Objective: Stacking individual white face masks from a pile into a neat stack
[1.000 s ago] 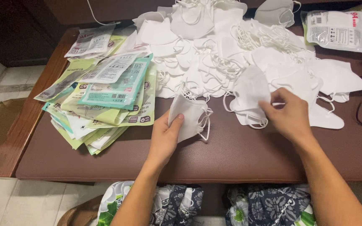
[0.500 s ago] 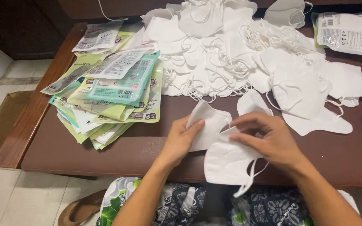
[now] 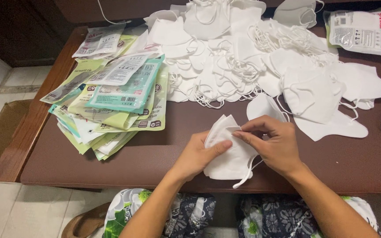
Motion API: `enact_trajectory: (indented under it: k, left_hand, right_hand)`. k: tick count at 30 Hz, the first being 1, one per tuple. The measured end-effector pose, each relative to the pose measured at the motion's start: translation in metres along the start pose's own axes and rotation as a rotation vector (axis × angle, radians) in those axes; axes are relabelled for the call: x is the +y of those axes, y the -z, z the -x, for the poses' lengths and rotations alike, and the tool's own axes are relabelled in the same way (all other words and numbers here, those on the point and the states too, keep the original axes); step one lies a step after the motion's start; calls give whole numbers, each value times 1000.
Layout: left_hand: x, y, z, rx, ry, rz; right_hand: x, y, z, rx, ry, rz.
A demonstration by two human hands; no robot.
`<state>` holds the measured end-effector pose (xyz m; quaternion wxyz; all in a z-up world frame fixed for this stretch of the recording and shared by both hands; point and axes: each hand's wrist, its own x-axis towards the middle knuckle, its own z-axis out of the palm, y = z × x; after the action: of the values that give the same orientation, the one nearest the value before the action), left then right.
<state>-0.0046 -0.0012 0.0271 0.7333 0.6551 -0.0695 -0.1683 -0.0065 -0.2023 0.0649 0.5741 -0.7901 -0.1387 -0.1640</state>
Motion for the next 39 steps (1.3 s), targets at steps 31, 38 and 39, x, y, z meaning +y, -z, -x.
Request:
enact_trajectory:
  k: [31,38,39]
  left_hand:
    - [14,-10,8,72,-420,-341]
    - [-17,-7,5,15,-315,-230]
    - [-18,-8,6,9,-285,-190]
  right_hand:
    - [35,-8,9,-170,471,374]
    - [44,-11,13,-15,354,305]
    - [46,-9,14,1,331,304]
